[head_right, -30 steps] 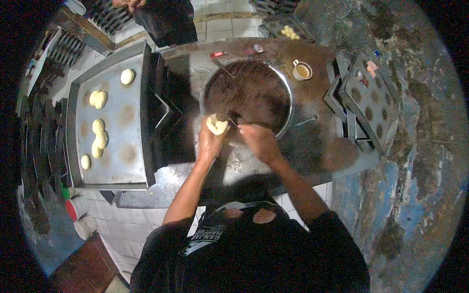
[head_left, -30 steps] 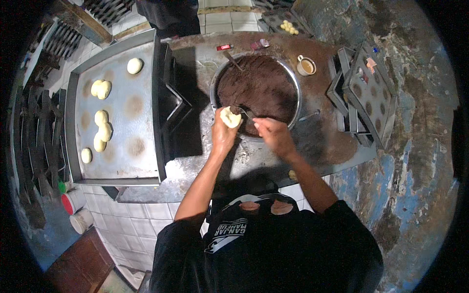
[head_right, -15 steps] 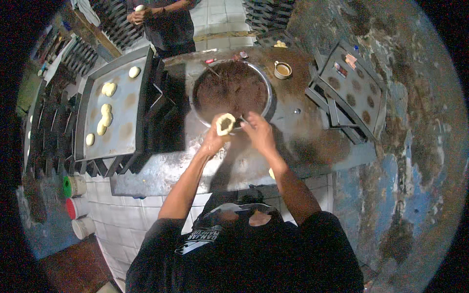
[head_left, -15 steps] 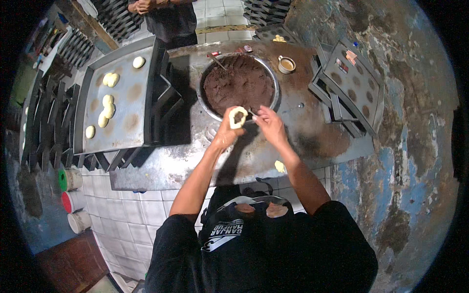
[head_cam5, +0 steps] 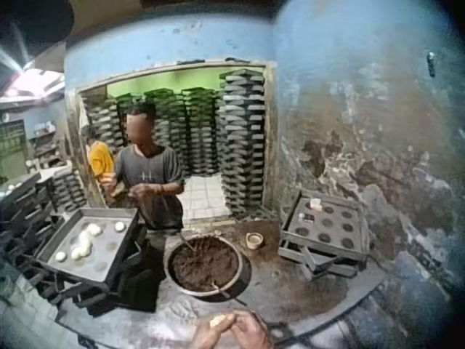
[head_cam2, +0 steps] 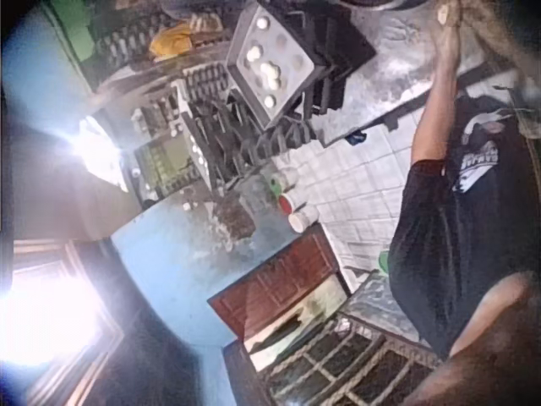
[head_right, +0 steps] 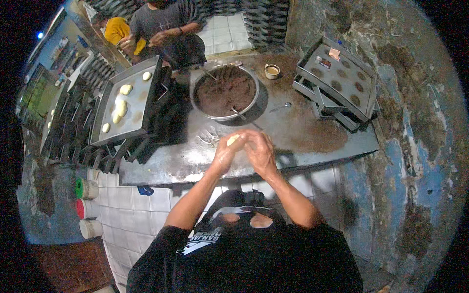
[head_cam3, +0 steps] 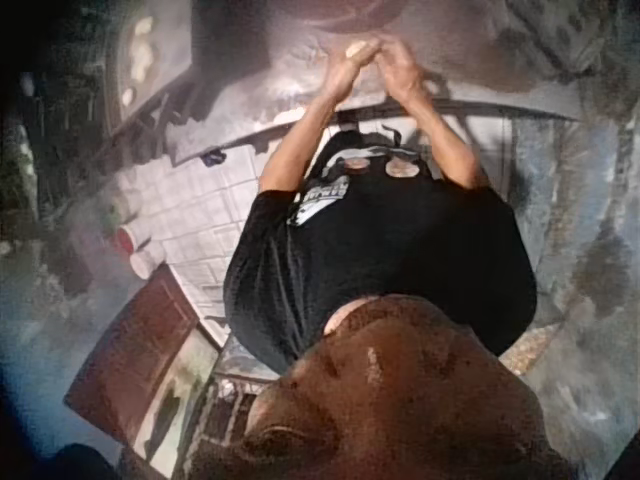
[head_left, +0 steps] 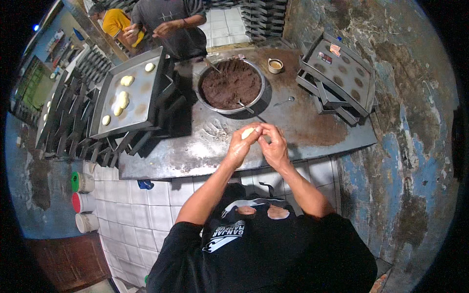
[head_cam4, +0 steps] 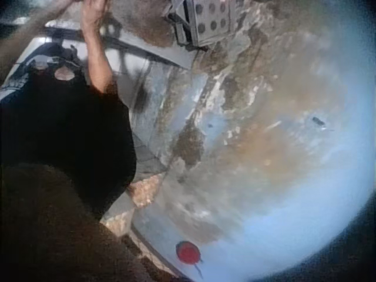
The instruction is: The person scrapes dough from the side of a mixer by hand, walks to a table, and fills pieces of dough with a dark mixture using a spoon before placing them on a tray.
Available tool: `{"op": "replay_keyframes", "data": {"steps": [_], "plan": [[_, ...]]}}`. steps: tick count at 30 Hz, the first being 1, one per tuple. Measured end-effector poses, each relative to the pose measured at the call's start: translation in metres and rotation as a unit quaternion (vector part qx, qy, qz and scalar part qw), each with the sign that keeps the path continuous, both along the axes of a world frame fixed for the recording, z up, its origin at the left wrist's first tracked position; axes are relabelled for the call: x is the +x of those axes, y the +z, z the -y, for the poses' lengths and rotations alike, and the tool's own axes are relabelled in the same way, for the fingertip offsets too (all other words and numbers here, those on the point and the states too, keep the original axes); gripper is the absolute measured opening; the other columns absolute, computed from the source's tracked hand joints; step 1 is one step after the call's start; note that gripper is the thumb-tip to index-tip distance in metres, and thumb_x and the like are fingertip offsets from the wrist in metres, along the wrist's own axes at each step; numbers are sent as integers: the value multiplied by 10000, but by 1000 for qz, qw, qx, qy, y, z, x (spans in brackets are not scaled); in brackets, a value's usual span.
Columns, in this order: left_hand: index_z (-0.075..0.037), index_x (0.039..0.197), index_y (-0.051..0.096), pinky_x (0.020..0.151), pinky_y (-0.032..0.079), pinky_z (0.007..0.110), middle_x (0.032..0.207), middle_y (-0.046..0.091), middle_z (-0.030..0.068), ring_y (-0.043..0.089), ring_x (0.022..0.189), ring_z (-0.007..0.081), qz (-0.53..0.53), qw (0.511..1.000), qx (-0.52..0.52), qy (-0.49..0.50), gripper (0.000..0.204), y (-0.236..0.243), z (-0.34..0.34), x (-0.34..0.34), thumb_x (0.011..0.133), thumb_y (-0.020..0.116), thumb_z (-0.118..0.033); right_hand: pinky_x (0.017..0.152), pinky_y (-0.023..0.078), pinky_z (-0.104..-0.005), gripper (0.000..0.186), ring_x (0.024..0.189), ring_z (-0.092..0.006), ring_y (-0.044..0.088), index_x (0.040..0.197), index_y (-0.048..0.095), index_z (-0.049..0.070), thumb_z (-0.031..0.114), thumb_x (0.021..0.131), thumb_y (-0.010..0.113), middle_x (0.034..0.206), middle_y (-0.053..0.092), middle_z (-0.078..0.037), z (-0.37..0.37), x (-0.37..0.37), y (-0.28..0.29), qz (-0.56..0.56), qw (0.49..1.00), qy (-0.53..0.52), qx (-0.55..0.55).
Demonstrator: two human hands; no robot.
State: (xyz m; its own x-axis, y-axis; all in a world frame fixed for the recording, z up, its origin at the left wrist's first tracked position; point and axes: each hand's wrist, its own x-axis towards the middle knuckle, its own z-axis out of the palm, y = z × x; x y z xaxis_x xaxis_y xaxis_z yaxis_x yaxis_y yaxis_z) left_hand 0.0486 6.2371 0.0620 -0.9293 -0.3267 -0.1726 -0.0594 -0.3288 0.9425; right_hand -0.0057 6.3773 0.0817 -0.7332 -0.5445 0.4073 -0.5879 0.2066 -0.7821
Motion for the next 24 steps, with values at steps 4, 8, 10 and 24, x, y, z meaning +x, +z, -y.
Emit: {"op": "replay_keyframes", "data": {"steps": [4, 8, 10, 24], "plan": [[-35, 1314, 609, 970, 491, 341, 1293, 638, 150, 642, 1129, 254, -97, 929, -354, 50, 501, -5, -14, 14, 926, 706, -336, 890, 486, -280, 309, 956, -89, 613, 1177, 608, 32, 51, 884, 703, 1063, 682, -20, -3, 7, -50, 367, 891, 5, -268], [-50, 1303, 620, 1008, 471, 367, 1337, 618, 182, 637, 1167, 293, 3, 931, -356, -76, 499, 30, -11, 54, 908, 724, -336, 835, 533, -323, 153, 952, -138, 659, 1050, 710, 28, 62, 909, 662, 1033, 717, -71, -26, 1, -27, 421, 888, 167, -79], [-45, 1277, 632, 1002, 472, 373, 1324, 629, 181, 649, 1141, 284, 29, 913, -383, -138, 460, 31, 4, 72, 912, 722, -310, 834, 542, -347, 141, 939, -182, 680, 1027, 718, 13, 80, 921, 655, 1019, 726, -86, -15, 14, 2, 94, 966, 239, -18], [-75, 1442, 512, 1076, 382, 373, 1544, 395, 95, 468, 1312, 207, -66, 968, -149, 189, 632, 56, 117, 172, 1044, 370, -545, 819, 474, -286, 454, 958, -115, 583, 1183, 588, 5, 423, 1006, 575, 1048, 629, -49, 176, 165, 29, 512, 805, 199, -223]]}}
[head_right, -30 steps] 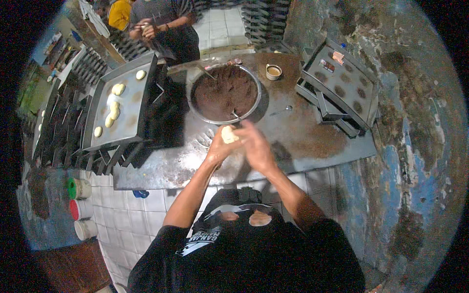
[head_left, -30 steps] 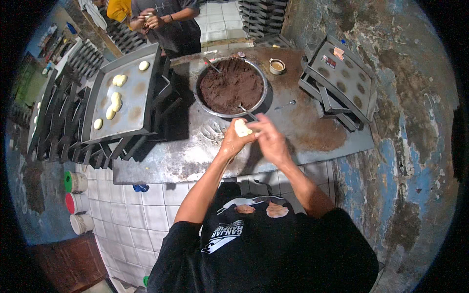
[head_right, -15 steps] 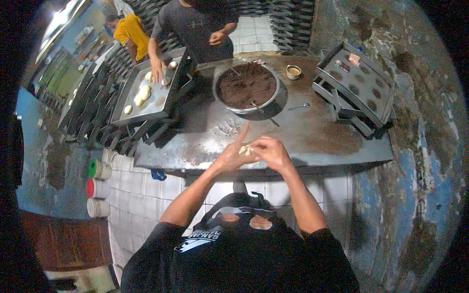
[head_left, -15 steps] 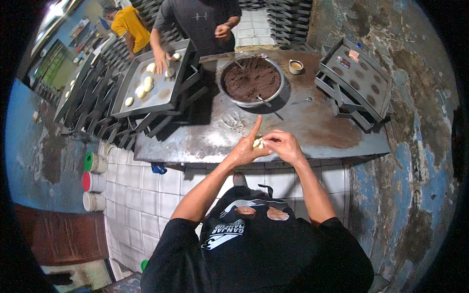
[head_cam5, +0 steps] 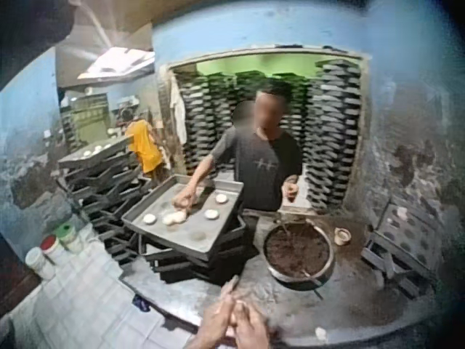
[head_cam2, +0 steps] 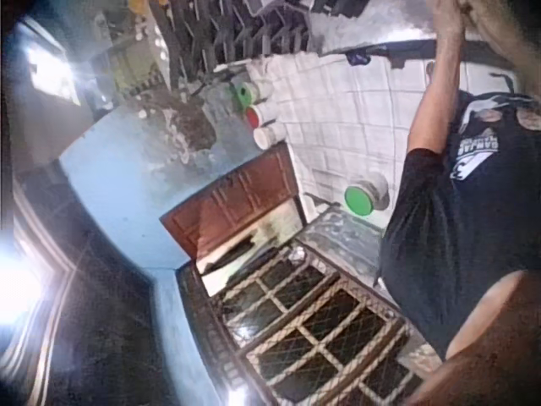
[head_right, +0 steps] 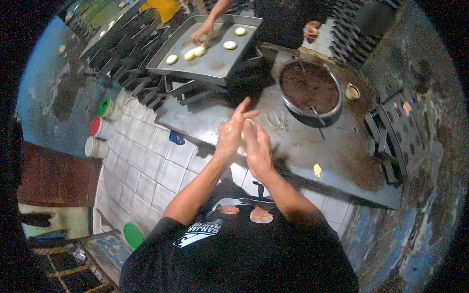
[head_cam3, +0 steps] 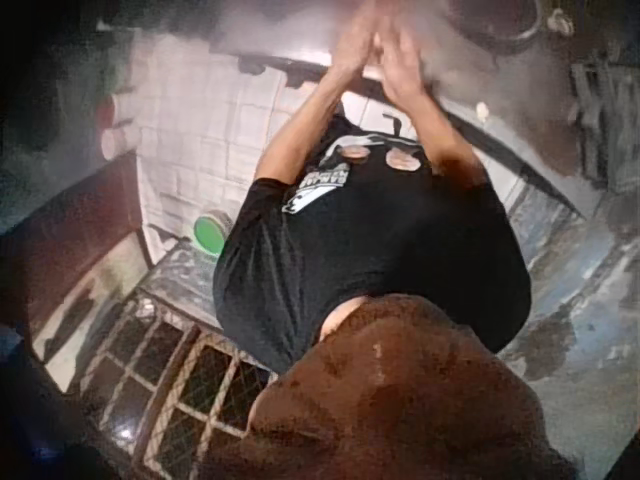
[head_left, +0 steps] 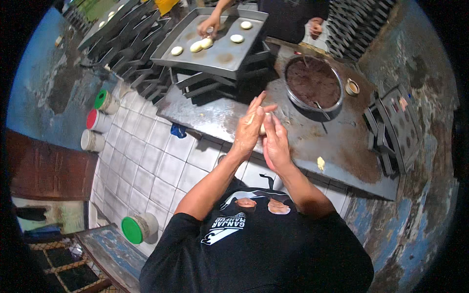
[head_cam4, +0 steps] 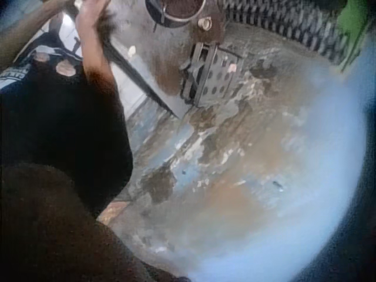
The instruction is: The person scrapes dough from the side of a mixer by hand, walks to a table, and fills pieces of dough with a dark mixture using a spoon before placing them on a tray.
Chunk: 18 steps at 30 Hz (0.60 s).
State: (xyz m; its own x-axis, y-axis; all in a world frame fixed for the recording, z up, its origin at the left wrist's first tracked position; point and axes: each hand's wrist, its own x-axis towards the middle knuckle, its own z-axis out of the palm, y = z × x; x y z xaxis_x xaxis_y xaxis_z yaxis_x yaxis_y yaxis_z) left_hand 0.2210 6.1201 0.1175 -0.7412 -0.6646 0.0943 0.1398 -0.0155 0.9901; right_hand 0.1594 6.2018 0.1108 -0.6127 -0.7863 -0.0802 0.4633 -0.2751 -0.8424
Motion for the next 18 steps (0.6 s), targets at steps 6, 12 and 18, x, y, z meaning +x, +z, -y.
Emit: {"op": "replay_keyframes", "data": {"steps": [6, 12, 18], "plan": [[-82, 1538, 342, 1048, 415, 321, 1490, 458, 130, 528, 1268, 204, -78, 987, 91, 108, 638, -2, 120, 53, 1035, 476, -452, 751, 501, -252, 287, 821, -80, 606, 1172, 624, 53, 279, 996, 606, 938, 658, 12, 156, -26, 25, -164, 935, 305, 77], [0, 1412, 476, 970, 470, 289, 1348, 574, 112, 597, 1132, 171, -97, 978, 68, 173, 470, 0, 229, 112, 963, 605, -55, 979, 460, -441, 535, 1152, -421, 574, 1266, 508, -80, 313, 923, 626, 1260, 571, -293, 339, -111, -5, -692, 678, 55, 243], [5, 1319, 579, 953, 492, 335, 1251, 639, 132, 631, 1113, 203, 44, 970, -100, 215, 419, 12, 310, 178, 904, 606, -50, 1153, 277, -506, 526, 1397, -469, 315, 1321, 455, -89, 323, 999, 506, 1491, 336, -332, 393, -113, -40, -768, 561, 169, 261]]}}
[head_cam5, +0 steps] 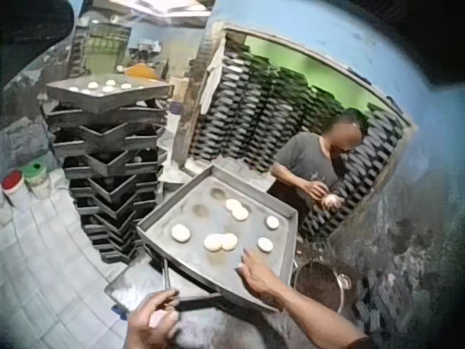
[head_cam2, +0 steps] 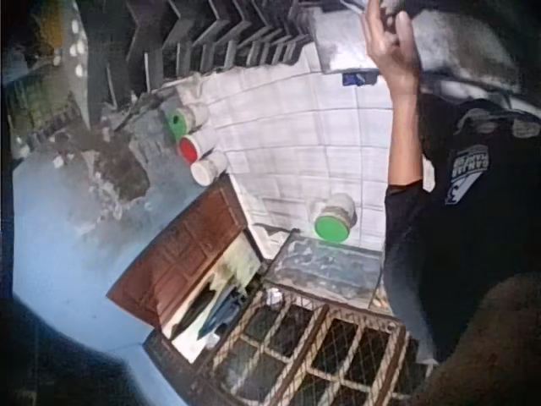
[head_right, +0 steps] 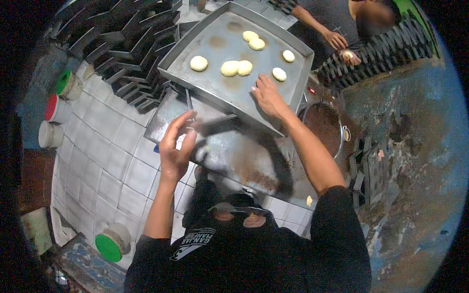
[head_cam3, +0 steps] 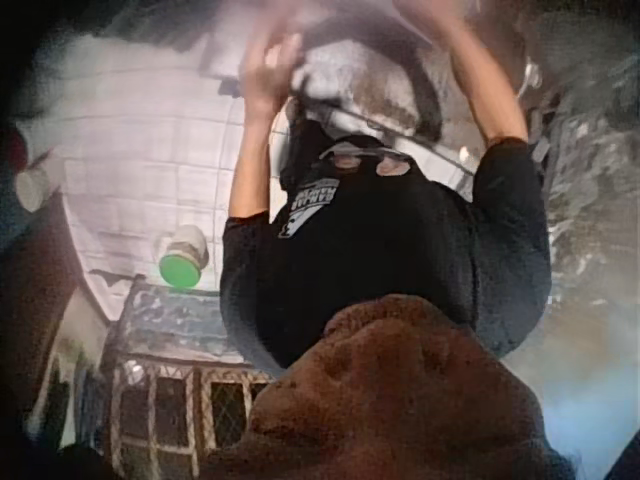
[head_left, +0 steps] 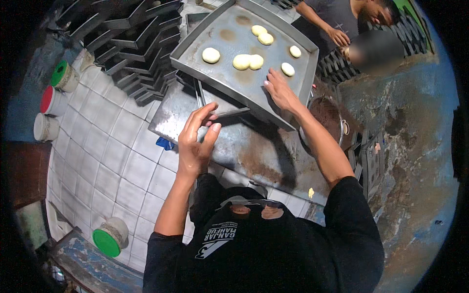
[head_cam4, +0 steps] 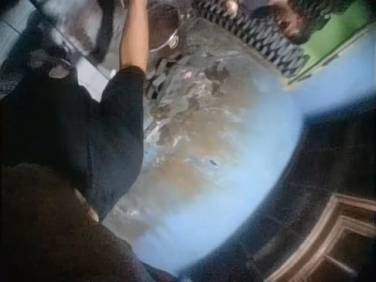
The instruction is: The person scrapes dough from the side of a mixer by hand, walks to a table, and fills pieces of dough with a dark mixture using a spoon before placing them on a tray.
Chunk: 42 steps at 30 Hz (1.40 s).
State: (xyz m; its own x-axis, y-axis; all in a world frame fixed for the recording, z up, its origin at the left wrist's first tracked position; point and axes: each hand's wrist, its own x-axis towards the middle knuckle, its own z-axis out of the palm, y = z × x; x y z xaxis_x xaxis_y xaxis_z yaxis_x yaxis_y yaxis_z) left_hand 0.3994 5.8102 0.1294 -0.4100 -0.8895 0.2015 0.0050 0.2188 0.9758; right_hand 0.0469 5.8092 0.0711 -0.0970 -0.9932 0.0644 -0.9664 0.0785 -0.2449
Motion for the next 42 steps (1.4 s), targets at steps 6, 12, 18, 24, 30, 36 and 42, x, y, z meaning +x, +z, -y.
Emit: {"op": "replay_keyframes", "data": {"steps": [6, 12, 18, 24, 30, 36, 42], "plan": [[-7, 1307, 587, 994, 466, 381, 1267, 619, 200, 605, 1160, 317, 31, 987, -149, -52, 407, 4, 71, -13, 916, 628, -111, 1215, 165, -478, 677, 1508, -359, 176, 1550, 261, 40, 507, 1062, 297, 1624, 207, -200, 14, -3, -9, 0, 995, 28, 98], [-15, 1211, 617, 1024, 447, 451, 1293, 602, 208, 560, 1203, 388, 107, 928, -348, -75, 334, -4, 128, -94, 901, 634, -138, 840, 511, -364, 420, 927, -200, 640, 1213, 620, -10, 348, 1001, 567, 1087, 678, -86, 64, -12, 21, 350, 902, -252, -5], [-17, 1293, 578, 1036, 410, 527, 1354, 572, 196, 524, 1293, 324, 475, 802, -303, -195, 417, -43, 166, -166, 930, 568, -223, 666, 523, -268, 221, 774, -128, 635, 1035, 667, -35, 127, 890, 706, 921, 688, -63, 61, 7, 61, 608, 746, -260, -77], [62, 1293, 541, 1009, 428, 529, 1262, 598, 280, 575, 1187, 415, 241, 926, -259, -133, 468, -20, 80, -188, 982, 540, -289, 714, 524, -253, 268, 776, -108, 626, 1087, 676, -16, 143, 877, 719, 959, 694, -54, -105, 17, 127, 459, 828, -240, -216], [19, 1001, 626, 730, 474, 277, 870, 629, 34, 561, 808, 99, -176, 929, 259, -197, 367, -13, -166, -233, 1059, 482, -313, 748, 516, -324, 298, 808, -199, 609, 1093, 675, 17, 115, 825, 762, 970, 601, -97, -272, 57, 100, 166, 888, -230, -362], [-27, 931, 594, 660, 458, 312, 829, 570, 29, 534, 755, 125, 4, 945, 204, -257, 392, -59, -307, -250, 1056, 468, -376, 848, 509, -270, 292, 969, -113, 607, 1199, 601, -38, 43, 926, 665, 1073, 645, -61, -418, 53, -8, 581, 687, -328, -287], [-58, 929, 611, 627, 443, 261, 834, 606, 4, 539, 744, 72, 13, 947, 117, -299, 399, -53, -363, -266, 1060, 458, -402, 847, 508, -269, 290, 935, -111, 630, 1211, 598, -44, 78, 953, 646, 1073, 680, -66, -492, 39, 7, 647, 635, -280, -316]]}}
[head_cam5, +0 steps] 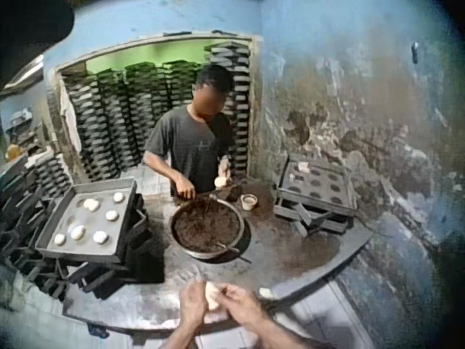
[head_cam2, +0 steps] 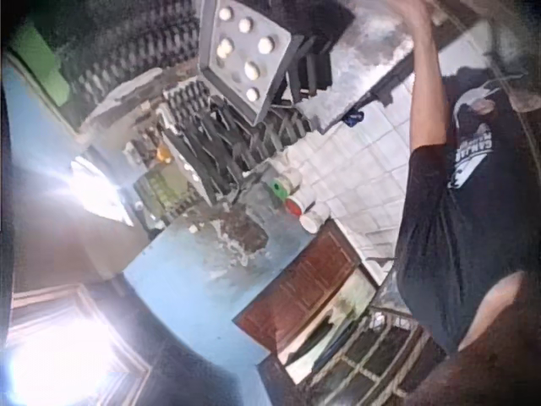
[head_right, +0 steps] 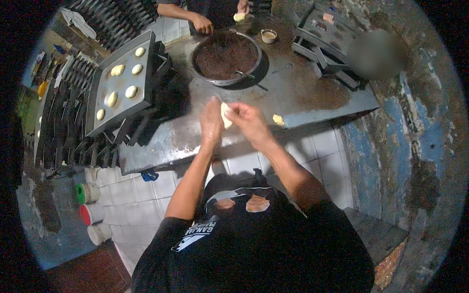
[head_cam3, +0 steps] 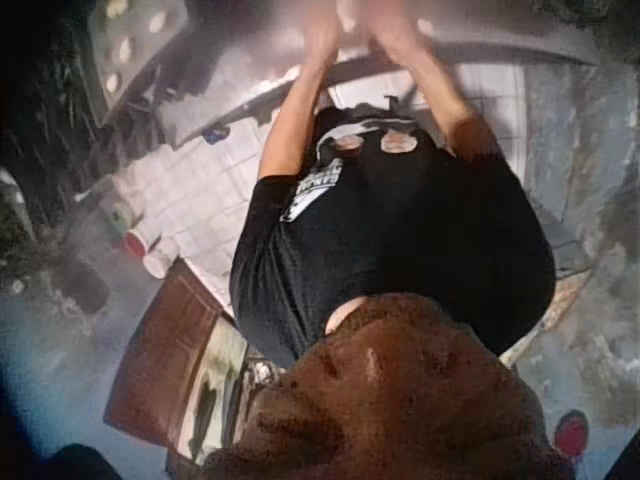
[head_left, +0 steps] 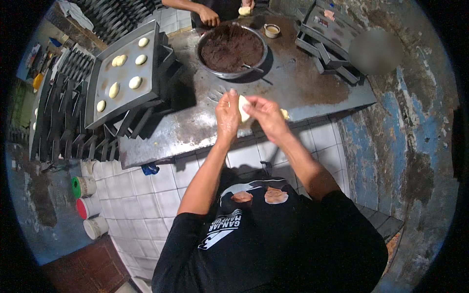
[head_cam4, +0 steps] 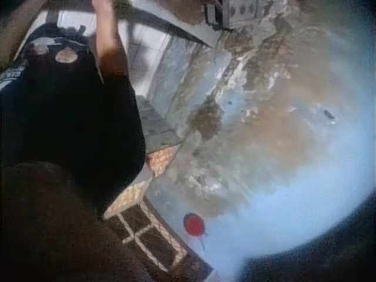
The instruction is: The person scrapes dough from the side of a mixer by hand, walks to a table, and fills pieces of dough with a dark mixture using a spoon before placing them on a tray.
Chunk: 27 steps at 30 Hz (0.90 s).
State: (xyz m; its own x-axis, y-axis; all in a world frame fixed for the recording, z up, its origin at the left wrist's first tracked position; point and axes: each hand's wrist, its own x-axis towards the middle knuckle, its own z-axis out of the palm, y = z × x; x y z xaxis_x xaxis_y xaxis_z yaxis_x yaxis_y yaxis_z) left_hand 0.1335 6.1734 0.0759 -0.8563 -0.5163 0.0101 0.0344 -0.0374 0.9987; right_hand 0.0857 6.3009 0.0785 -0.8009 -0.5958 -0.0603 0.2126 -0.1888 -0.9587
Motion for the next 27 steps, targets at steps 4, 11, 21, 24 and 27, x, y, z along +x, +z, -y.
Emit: {"op": "replay_keyframes", "data": {"steps": [4, 11, 21, 24, 27], "plan": [[-15, 1377, 436, 720, 532, 300, 973, 630, 94, 611, 821, 163, 123, 960, 249, 34, 488, -38, 14, 5, 1021, 548, -331, 762, 520, -300, 272, 898, -164, 666, 1139, 648, -14, 201, 976, 623, 935, 714, -104, 9, -23, -7, -135, 975, -76, 161], [-21, 1268, 573, 982, 461, 317, 1223, 637, 66, 586, 1116, 168, 78, 983, 168, -15, 328, -115, 29, -10, 941, 557, -37, 869, 480, -457, 137, 960, -327, 589, 914, 695, 64, 88, 780, 704, 904, 621, -123, 53, -81, -62, -592, 784, 21, 186], [-89, 1451, 336, 911, 513, 317, 1157, 652, 115, 656, 1048, 214, 49, 987, -144, 62, 736, -83, 168, -74, 827, 699, 52, 666, 536, -503, 186, 796, -381, 681, 970, 605, 39, 185, 912, 503, 976, 602, -204, 89, -263, -117, -579, 608, 93, 535], [-60, 1339, 454, 887, 521, 305, 1118, 681, 101, 675, 1014, 193, 98, 978, -158, 97, 563, -77, 210, -76, 848, 726, -15, 701, 527, -479, 188, 799, -388, 662, 923, 640, 62, 199, 967, 519, 844, 659, -165, 145, -270, -64, -518, 591, 237, 571], [-37, 1225, 550, 884, 518, 296, 1095, 688, 88, 668, 1003, 170, 136, 985, -95, 44, 436, -80, 232, -89, 840, 754, -28, 755, 534, -471, 230, 830, -400, 678, 949, 679, 44, 221, 969, 534, 904, 701, -176, 169, -269, -76, -493, 772, 216, 337]]}}
